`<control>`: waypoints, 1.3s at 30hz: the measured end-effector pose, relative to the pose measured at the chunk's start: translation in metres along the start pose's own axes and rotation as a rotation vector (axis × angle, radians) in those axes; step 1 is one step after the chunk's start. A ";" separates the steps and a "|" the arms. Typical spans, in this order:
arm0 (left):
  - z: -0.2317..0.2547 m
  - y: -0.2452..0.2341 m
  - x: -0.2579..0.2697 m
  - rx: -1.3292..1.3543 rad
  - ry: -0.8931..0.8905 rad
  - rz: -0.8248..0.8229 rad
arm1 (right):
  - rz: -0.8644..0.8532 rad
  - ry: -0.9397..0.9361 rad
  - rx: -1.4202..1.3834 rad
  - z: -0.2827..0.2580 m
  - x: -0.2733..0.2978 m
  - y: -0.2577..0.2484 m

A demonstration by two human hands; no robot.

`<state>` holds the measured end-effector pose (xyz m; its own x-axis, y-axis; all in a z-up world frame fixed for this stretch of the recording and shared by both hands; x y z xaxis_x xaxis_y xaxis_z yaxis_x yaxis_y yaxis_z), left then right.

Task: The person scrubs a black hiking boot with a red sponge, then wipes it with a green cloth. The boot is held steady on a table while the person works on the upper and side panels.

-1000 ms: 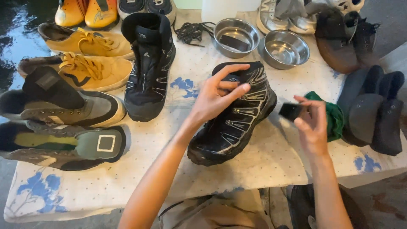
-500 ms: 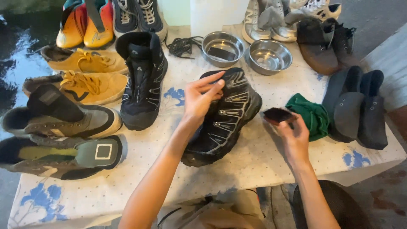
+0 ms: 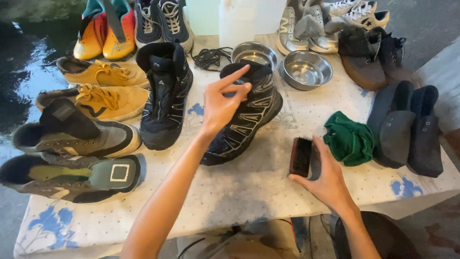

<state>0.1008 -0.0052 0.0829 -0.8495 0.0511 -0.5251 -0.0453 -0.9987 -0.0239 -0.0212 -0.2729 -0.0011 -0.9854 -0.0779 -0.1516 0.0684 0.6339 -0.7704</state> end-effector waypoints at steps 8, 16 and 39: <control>0.003 0.026 -0.009 -0.262 -0.055 -0.321 | 0.186 -0.173 0.581 0.041 -0.011 -0.044; 0.009 0.067 0.007 -0.499 0.184 -0.682 | 0.201 -0.168 0.605 0.078 -0.033 -0.053; -0.007 0.076 -0.018 -0.197 0.333 -0.687 | -0.172 -0.319 -0.315 -0.066 0.011 0.064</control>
<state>0.1167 -0.0823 0.0843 -0.4615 0.6842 -0.5647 -0.3822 -0.7278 -0.5694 -0.0378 -0.1823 -0.0114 -0.8778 -0.4028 -0.2594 -0.1903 0.7900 -0.5829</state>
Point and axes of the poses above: each hand's wrist, its own x-axis away from the middle knuckle, its own y-axis out of the palm, z = x × y, the point moved 10 cm from there along -x, towards the middle knuckle, and after that the axes turned 6 degrees about -z, right-handed, at the moved point
